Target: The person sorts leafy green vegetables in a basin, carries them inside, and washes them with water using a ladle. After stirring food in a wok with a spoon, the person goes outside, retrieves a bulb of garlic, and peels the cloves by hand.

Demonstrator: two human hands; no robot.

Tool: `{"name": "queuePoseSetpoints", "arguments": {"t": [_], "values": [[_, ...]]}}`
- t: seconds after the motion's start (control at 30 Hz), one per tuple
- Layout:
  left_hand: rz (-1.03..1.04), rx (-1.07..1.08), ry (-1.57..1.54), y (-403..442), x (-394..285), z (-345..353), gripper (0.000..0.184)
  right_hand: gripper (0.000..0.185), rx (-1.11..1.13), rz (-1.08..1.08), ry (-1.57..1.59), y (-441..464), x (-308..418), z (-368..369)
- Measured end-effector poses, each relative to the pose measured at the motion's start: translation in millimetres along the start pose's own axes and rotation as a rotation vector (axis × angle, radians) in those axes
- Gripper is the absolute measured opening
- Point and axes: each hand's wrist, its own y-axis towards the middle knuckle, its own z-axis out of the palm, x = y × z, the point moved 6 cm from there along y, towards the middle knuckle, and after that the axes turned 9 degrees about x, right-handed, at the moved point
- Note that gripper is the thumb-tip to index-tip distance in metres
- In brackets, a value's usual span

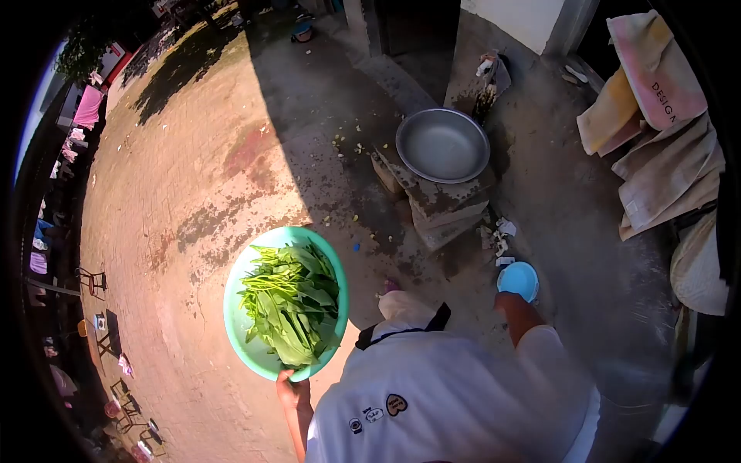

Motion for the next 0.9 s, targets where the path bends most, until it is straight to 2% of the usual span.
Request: {"name": "queuePoseSetpoints", "arguments": {"t": [0.03, 0.1, 0.13, 0.17, 0.23, 0.3, 0.33, 0.37, 0.4, 0.47, 0.53, 0.57, 0.6, 0.67, 0.77, 0.8, 0.87, 0.9], "values": [[-0.009, -0.024, 0.005, 30, -12, 10, 0.050, 0.034, -0.308, -0.096, 0.221, 16, 36, -73], [-0.040, 0.036, 0.122, 81, -39, 77, 0.050, 0.026, -0.917, -0.466, 0.516, 30, 109, -212], [-0.101, 0.038, 0.110, 107, -47, 107, 0.048, 0.030, -0.793, -0.482, 0.625, -27, 157, -279], [-0.155, 0.034, 0.092, 132, -55, 133, 0.046, 0.028, -0.842, -0.687, 0.680, -47, 197, -333], [-0.242, 0.095, 0.143, 202, -69, 156, 0.042, 0.029, -0.635, -1.009, 1.102, -37, 249, -412], [-0.233, 0.070, 0.289, 272, -85, 195, 0.036, 0.030, -0.655, -1.028, 1.176, -68, 265, -475], [-0.319, 0.229, 0.312, 332, -92, 182, 0.032, 0.033, -0.687, -1.036, 1.259, -82, 267, -502], [-0.304, 0.444, 0.366, 372, -96, 208, 0.031, 0.032, -0.705, -1.057, 1.374, -81, 261, -521], [-0.270, 0.656, 0.406, 409, -100, 233, 0.031, 0.030, -0.744, -0.982, 1.477, -70, 247, -531], [-0.269, 0.480, 0.451, 442, -100, 327, 0.038, 0.026, -0.789, -0.744, 1.672, -33, 208, -514], [-0.350, 0.520, 0.517, 502, -100, 373, 0.040, 0.021, -0.884, -0.395, 1.815, 36, 165, -467], [-0.395, 0.522, 0.566, 527, -98, 394, 0.043, 0.020, -0.869, -0.239, 1.747, 21, 163, -452], [-0.438, 0.542, 0.581, 546, -96, 417, 0.046, 0.016, -0.987, -0.171, 1.711, 57, 146, -425], [-0.481, 0.560, 0.599, 589, -81, 447, 0.046, 0.019, -0.619, -0.082, 2.117, 51, 152, -403], [-0.494, 0.563, 0.659, 654, -69, 497, 0.047, 0.025, -0.589, -0.120, 2.128, 101, 145, -412], [-0.478, 0.553, 0.702, 675, -64, 517, 0.047, 0.025, -0.591, -0.115, 2.143, 114, 142, -431], [-0.461, 0.594, 0.723, 712, -57, 558, 0.046, 0.029, -0.774, -0.093, 2.123, 126, 141, -490], [-0.437, 0.626, 0.726, 724, -46, 580, 0.045, 0.029, -0.767, -0.090, 2.132, 140, 129, -520]]}}
